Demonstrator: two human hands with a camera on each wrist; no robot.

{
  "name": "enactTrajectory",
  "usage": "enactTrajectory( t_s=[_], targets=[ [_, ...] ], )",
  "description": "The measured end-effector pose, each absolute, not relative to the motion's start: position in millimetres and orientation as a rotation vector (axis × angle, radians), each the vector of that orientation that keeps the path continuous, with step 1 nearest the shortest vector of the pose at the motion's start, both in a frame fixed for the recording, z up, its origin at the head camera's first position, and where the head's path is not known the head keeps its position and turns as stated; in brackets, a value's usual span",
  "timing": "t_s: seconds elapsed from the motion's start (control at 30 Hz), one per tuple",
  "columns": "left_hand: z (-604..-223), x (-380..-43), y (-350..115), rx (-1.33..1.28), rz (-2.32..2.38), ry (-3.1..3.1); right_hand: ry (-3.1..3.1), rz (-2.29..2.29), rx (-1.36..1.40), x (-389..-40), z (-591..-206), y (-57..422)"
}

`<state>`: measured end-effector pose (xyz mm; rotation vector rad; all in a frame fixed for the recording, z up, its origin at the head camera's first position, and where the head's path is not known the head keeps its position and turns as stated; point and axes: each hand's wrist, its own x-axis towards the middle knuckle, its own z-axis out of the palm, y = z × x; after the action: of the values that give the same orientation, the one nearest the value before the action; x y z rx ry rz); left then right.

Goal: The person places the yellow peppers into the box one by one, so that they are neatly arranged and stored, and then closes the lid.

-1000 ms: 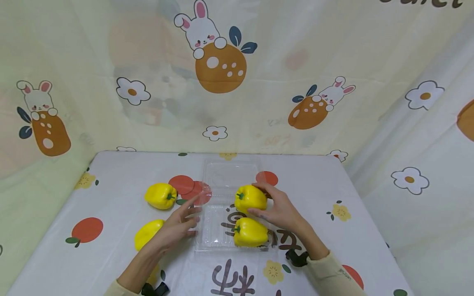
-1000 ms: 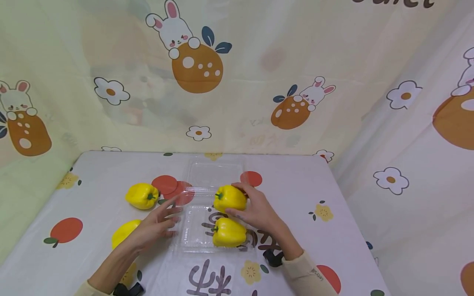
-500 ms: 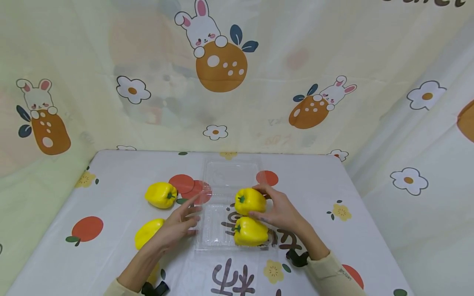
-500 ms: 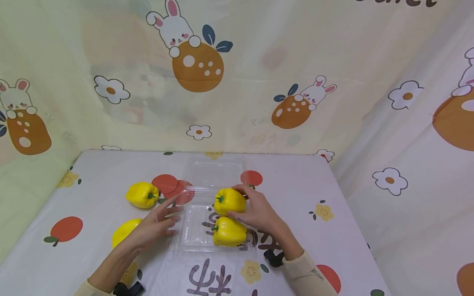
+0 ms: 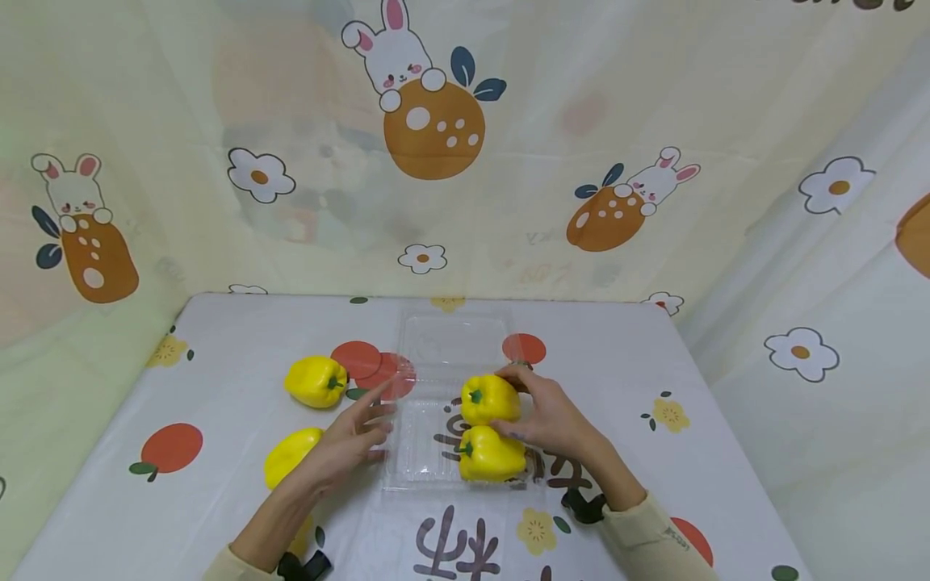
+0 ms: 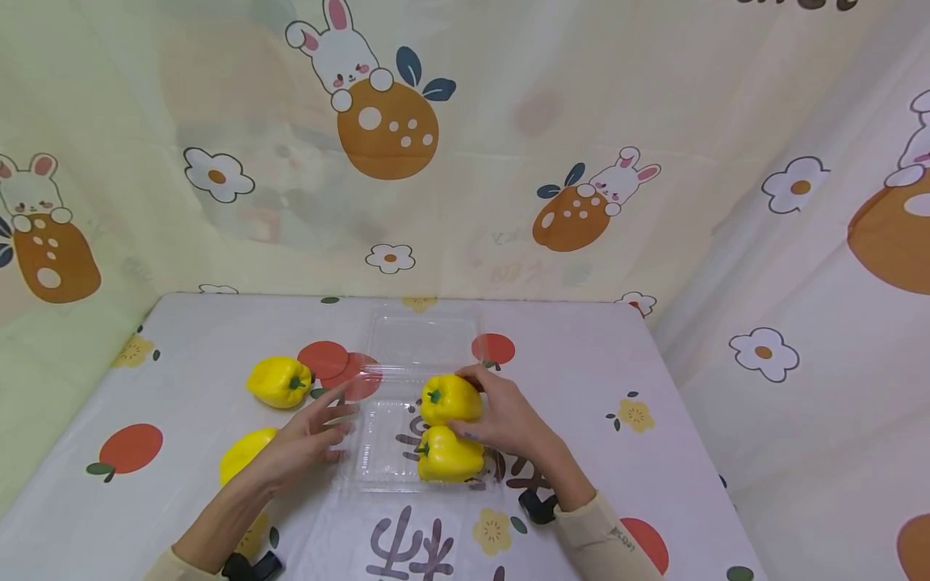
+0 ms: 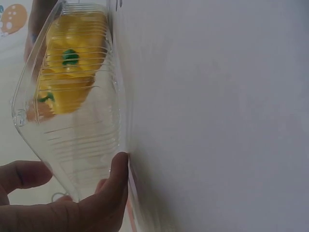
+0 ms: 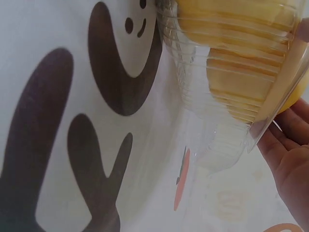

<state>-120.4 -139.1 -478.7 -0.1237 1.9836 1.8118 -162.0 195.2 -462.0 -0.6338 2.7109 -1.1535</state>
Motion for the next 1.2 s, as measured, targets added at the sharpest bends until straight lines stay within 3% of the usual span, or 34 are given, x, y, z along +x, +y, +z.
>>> enactTrajectory(
  t_s=[1.2],
  targets=[
    [-478.7,-121.3,-139.6,-0.107,1.798,1.995,2.781,-1.054,-0.732,-164.6,-460.5,196.0]
  ],
)
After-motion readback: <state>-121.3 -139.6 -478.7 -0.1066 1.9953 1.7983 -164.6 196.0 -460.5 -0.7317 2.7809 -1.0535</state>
